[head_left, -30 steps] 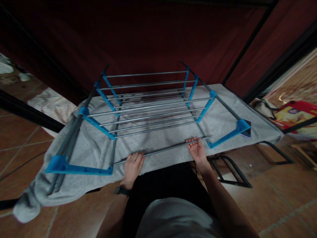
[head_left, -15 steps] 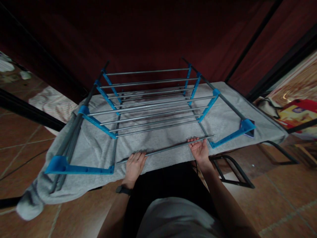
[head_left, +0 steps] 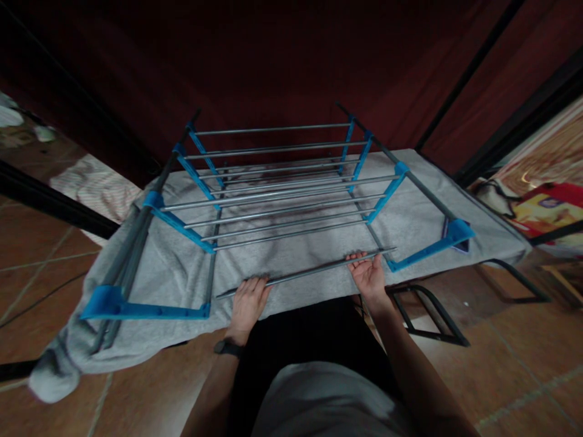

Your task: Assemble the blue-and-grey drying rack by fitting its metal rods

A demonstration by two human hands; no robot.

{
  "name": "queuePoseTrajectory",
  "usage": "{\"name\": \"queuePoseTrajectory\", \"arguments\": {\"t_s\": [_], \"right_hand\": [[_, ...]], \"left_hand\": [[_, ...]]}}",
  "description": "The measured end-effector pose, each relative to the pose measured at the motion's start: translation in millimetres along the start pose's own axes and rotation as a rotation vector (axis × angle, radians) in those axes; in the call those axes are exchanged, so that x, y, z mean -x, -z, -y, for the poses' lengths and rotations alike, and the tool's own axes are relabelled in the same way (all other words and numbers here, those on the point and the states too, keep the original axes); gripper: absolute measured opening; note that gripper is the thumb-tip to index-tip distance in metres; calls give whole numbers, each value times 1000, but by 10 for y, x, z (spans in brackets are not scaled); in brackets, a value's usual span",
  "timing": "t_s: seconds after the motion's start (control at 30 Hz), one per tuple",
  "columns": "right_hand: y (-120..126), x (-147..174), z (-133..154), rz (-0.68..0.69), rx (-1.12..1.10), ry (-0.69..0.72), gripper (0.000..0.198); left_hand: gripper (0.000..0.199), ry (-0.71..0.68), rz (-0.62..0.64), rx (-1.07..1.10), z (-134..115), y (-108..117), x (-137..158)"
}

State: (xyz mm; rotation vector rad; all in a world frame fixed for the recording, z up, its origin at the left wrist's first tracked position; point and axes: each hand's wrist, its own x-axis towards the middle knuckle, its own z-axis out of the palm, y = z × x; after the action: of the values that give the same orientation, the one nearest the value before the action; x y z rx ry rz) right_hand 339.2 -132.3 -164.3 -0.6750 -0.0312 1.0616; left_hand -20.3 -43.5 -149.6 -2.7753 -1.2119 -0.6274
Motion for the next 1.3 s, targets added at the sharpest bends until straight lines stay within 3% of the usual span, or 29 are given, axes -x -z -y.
{"name": "queuePoseTrajectory", "arguments": {"t_s": [0.93, 1.3], "right_hand": [[-6, -5, 4, -8, -53, -24, 46], [-17, 0, 5, 15, -36, -25, 46]], "left_hand": [[32, -12, 21, -45, -51, 46, -34], [26, -46, -29, -48, -29, 47, -7]]}}
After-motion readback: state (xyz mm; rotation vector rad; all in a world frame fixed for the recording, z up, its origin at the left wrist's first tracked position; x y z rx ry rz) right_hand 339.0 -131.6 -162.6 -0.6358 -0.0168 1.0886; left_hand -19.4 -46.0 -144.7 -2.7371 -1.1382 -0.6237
